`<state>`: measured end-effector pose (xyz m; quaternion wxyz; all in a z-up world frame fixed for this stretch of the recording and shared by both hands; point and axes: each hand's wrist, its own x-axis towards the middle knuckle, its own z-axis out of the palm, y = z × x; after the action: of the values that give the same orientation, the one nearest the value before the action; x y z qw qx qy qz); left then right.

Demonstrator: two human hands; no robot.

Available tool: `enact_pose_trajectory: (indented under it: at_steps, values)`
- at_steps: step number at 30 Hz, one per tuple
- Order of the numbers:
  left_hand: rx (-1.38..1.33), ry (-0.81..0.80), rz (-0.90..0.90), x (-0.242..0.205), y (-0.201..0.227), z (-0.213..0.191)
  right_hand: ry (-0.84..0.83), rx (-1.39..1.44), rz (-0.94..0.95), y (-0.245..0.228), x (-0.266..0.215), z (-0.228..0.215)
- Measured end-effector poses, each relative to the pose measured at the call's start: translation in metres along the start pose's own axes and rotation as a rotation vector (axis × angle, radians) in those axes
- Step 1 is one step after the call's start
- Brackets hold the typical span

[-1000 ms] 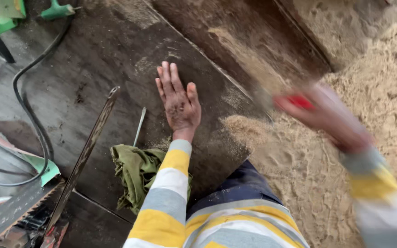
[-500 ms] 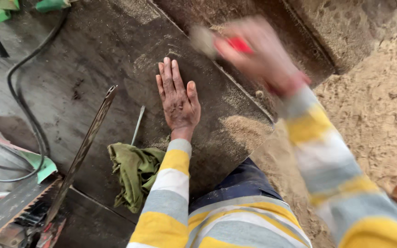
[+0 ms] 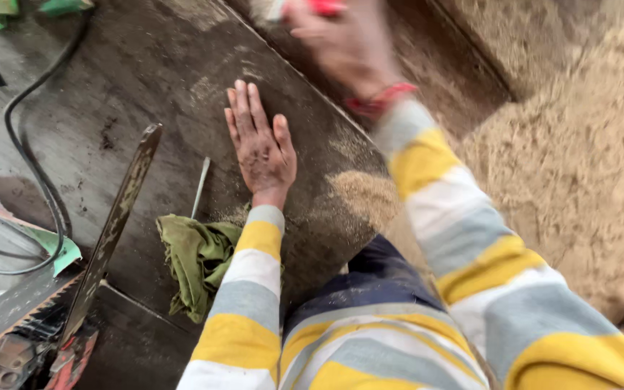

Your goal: The person cleans and maintains a chainsaw by using a screwdriver to tighten a screw on the guide bar, brushing away sawdust with a paintbrush, and wiping the machine with a cloth.

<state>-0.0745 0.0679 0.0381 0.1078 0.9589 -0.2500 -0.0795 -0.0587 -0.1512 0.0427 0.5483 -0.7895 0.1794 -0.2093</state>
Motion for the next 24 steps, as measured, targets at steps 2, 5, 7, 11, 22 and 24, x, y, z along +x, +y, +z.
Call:
enact_pose_trajectory:
  at_steps: [2, 5, 7, 11, 22, 24]
  values:
    - [-0.012, -0.008, 0.010, 0.002, 0.001, 0.003, 0.027, -0.060, 0.060, 0.007, -0.015, -0.004]
    - [0.008, -0.002, 0.006, -0.002, -0.003, 0.005, -0.082, -0.220, 0.238, 0.016, -0.122, -0.091]
    - [0.039, 0.000, 0.014, -0.003, -0.003, 0.008, -0.104, -0.207, 0.437, 0.012, -0.178, -0.157]
    - [0.103, 0.005, 0.027, -0.003, -0.001, 0.012, -0.054, -0.453, 0.523, -0.007, -0.218, -0.227]
    - [0.116, -0.026, 0.030, -0.003, -0.003, 0.011, -0.065, -0.007, 0.273, 0.022, -0.179, -0.149]
    - [0.117, 0.002, 0.065, -0.025, 0.010, 0.014, -0.023, -0.124, 0.569, -0.002, -0.222, -0.201]
